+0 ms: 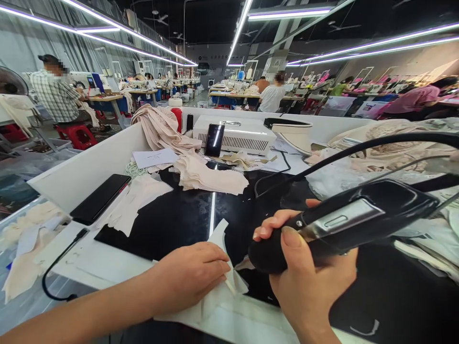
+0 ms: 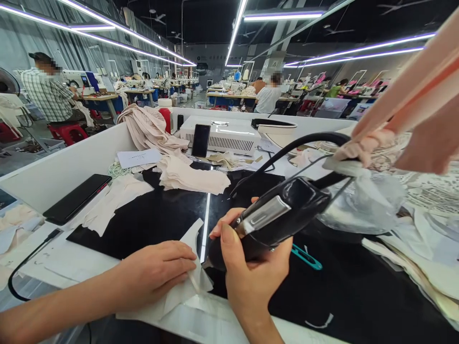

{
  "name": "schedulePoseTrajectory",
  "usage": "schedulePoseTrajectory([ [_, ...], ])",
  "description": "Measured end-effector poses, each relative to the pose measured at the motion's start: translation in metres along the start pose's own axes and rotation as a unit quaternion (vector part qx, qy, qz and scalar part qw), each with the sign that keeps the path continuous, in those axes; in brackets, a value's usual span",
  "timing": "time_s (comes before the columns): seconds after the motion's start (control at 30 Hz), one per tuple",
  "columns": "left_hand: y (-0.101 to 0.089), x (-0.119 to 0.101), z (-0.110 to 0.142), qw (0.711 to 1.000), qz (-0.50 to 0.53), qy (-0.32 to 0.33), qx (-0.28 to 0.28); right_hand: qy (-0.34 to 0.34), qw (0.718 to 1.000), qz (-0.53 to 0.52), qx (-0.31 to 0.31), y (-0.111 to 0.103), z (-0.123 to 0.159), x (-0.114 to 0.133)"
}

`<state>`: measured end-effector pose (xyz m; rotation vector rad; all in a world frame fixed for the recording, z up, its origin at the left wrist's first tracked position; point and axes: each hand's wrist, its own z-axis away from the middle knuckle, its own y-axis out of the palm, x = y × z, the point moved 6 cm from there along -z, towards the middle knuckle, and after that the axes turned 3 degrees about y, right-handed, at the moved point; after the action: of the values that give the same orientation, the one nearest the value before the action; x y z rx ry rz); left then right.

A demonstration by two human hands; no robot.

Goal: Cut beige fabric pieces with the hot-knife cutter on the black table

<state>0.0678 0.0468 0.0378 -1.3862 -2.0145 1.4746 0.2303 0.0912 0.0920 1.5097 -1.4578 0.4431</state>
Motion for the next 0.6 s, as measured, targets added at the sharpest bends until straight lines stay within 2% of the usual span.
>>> schedulePoseTrajectory([
  [0.2,0.011,0.024,0.001,0.997,-0.026,0.012,0.074,-0.005,1.0,0.003,-0.005,0.001,0.001,0.0],
  [0.37,0.008,0.027,0.006,0.997,-0.044,0.03,0.064,-0.007,1.0,0.002,-0.002,0.0,0.003,0.0],
  [0.6,0.005,0.021,0.004,0.992,-0.089,0.041,0.08,0.001,1.0,0.007,-0.007,0.0,0.004,0.001],
])
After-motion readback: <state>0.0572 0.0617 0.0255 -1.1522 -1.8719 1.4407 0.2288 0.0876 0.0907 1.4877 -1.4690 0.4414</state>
